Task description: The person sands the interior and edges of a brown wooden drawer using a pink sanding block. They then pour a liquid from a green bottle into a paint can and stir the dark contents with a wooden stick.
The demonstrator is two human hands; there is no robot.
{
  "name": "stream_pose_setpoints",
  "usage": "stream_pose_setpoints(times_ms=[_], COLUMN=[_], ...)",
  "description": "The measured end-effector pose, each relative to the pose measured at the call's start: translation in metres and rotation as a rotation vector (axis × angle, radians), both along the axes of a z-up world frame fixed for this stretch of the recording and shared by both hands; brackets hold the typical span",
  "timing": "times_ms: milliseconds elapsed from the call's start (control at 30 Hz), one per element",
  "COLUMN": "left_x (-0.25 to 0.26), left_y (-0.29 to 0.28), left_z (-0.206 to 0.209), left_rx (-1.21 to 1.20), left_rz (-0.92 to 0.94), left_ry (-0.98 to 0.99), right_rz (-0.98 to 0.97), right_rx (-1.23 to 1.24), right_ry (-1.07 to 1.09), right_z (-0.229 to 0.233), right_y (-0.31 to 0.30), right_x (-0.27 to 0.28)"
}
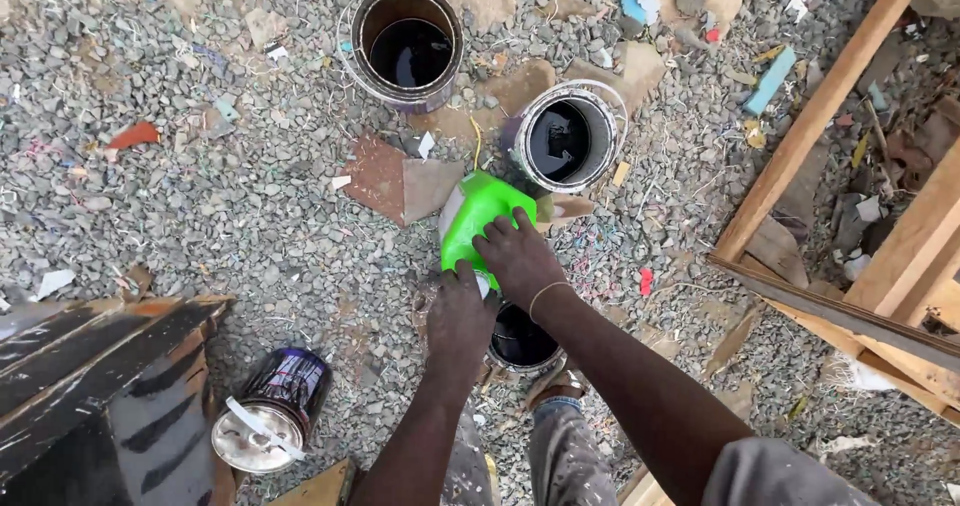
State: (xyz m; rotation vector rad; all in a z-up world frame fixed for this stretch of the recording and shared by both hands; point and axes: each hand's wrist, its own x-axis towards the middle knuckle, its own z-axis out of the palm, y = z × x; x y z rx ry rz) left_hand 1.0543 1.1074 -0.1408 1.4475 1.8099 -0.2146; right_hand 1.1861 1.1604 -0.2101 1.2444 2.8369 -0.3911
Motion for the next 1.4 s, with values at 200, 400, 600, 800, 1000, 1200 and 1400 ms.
stream_pose_setpoints(times_ms=[200,400,600,800,1000,1200,1400], left_x=[-0.018,-0.071,-0.126,-0.068,-0.004,0.003,0.018], left_y=[0.014,0.001,-0.011,0.042,0.023,0.039,0.063], left_z=[0.076,0.078,0.0,0.071,0.048,0.029,0.042], left_rx=[-0.126,-0.036,-0.005,-0.025,-0.127,-0.226,-0.292], left_rz=[0.648,1.018,0.738,0.571,0.206,0.175,0.28], left_ry=[-0.057,-0.117,-0.001,-0.319,-0.336,-0.312,-0.087], right_rz=[-0.158,-1.145,-1.535,-1.546,-0.894,-0.303,-0.351], right_rx=[-0.231,-0.913,-1.099,-1.24,-0.822,-0.547,-0.681], right_ry=[-0.044,0.402,0.727,0.981,0.005,-0.321,0.107], right_z=[-0.016,0.073,0.058,0.069,0.078,0.08,0.114], right_y=[-0.028,-0.019,-0.046,-0.035,0.012,0.062,0.044], right_x=[-0.03,-0.067,-0.068,-0.045,0.005,0.005,-0.005])
